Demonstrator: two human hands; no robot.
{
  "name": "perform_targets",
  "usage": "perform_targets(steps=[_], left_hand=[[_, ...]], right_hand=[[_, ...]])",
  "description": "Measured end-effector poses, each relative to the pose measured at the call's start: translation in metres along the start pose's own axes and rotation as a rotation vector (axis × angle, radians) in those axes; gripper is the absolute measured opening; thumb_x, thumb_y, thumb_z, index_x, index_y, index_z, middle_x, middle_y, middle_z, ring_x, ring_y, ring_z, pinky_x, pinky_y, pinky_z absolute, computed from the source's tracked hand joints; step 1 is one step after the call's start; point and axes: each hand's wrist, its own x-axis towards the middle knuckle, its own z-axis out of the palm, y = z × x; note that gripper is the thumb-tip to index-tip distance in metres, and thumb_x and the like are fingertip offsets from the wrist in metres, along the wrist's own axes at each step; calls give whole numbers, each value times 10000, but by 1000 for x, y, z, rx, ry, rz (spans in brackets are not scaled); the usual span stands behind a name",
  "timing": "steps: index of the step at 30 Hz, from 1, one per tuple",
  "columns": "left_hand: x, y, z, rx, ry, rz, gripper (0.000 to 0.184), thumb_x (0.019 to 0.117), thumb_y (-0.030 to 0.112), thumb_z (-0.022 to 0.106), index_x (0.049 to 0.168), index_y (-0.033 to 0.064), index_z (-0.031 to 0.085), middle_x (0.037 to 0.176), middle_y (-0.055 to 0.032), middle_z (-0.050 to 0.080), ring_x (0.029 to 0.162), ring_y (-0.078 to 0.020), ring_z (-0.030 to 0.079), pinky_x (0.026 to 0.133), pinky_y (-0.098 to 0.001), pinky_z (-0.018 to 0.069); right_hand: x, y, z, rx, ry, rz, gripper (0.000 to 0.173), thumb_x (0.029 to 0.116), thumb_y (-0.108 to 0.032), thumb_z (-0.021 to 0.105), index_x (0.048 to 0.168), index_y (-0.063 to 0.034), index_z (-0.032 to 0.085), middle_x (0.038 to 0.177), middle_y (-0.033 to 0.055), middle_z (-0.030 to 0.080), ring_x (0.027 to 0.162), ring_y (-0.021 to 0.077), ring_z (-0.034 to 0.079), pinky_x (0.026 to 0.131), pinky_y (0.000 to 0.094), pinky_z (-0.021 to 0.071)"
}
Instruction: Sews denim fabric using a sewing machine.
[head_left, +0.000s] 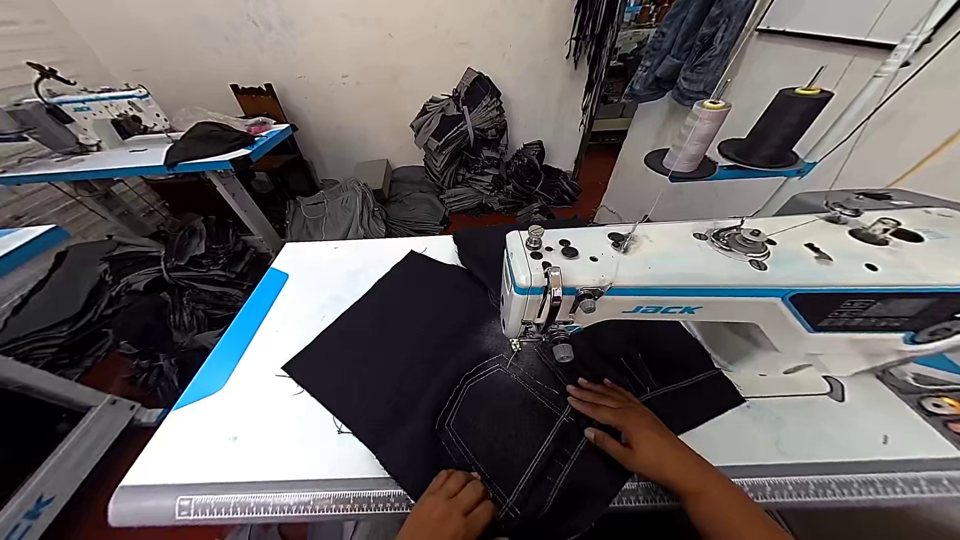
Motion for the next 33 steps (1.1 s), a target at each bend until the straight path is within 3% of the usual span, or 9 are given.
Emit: perform_targets(steps=[5, 12, 14, 17, 22, 25, 27, 30, 33], left_hand=[[1, -21, -14, -115, -130, 109, 409, 940, 421, 696, 1169, 83, 730, 1155, -124, 732, 1143, -334, 676, 963, -505, 535], [-10, -74, -44, 21, -416, 0, 1026, 665, 543, 892, 1519, 132, 501, 1610, -162, 419, 1512, -400, 346, 1192, -661, 266], [-10, -80, -42, 8, -367, -50, 993, 677, 539, 872, 1506, 122, 518, 1597, -152, 443, 1501, -412, 363, 1175, -690, 267], [-4, -105, -51, -56, -303, -149, 757, 737, 206, 785, 1457, 101, 573, 1563, -121, 497, 1495, -405, 376, 1167, -734, 219], [28, -84, -87, -39, -518, -486, 543, 866, -82, 518, 1384, 38, 624, 1533, -150, 523, 1471, -382, 422, 1210, -578, 288], [62, 3, -97, -66, -700, -543, 312, 991, 65, 568, 1276, -3, 675, 1197, -271, 698, 1107, -480, 671, 935, -668, 496], [73, 31, -87, -392, -765, -272, 385, 1081, 168, 483, 1427, 38, 592, 1339, -196, 670, 1211, -369, 666, 1048, -572, 492], [105, 2, -69, -402, -668, -147, 411, 1082, 229, 486, 1442, 55, 581, 1414, -170, 617, 1313, -311, 595, 1140, -511, 434], [126, -88, -64, 50, -480, -385, 446, 1067, 308, 513, 1467, 118, 567, 1541, -147, 505, 1472, -347, 414, 1214, -590, 269]], right_hand=[[-2, 1, 3, -25, -22, 8, 532, 1001, -424, 513, 1416, -112, 628, 1525, 56, 550, 1483, 299, 424, 1222, 607, 243], [-3, -8, 0, -24, -87, 18, 605, 993, -501, 526, 1464, -124, 580, 1568, 48, 501, 1511, 288, 377, 1235, 601, 205], [-2, -20, 3, -72, -123, 64, 629, 1016, -512, 485, 1505, -118, 528, 1602, 58, 454, 1528, 299, 342, 1234, 601, 200], [-1, -51, 18, -167, -143, 109, 702, 1035, -570, 399, 1552, -97, 449, 1638, 84, 392, 1535, 325, 321, 1222, 607, 224], [22, -53, 24, -193, -154, 78, 749, 995, -680, 387, 1575, -208, 428, 1684, 112, 287, 1574, 389, 171, 1206, 717, 100], [47, -15, 7, -310, 134, 127, 627, 946, -506, 638, 1475, -175, 576, 1607, 180, 415, 1522, 487, 259, 1125, 825, 116], [60, 0, -12, -406, 256, 234, 627, 906, -315, 764, 1466, -106, 575, 1550, 247, 466, 1474, 543, 318, 1111, 846, 116], [59, -33, -37, -323, 44, 329, 595, 965, -243, 696, 1511, -91, 516, 1609, 234, 383, 1525, 505, 226, 1157, 803, 71], [25, -92, -17, -17, -312, -18, 603, 960, -418, 664, 1470, -112, 568, 1603, 143, 435, 1534, 410, 285, 1176, 765, 136]])
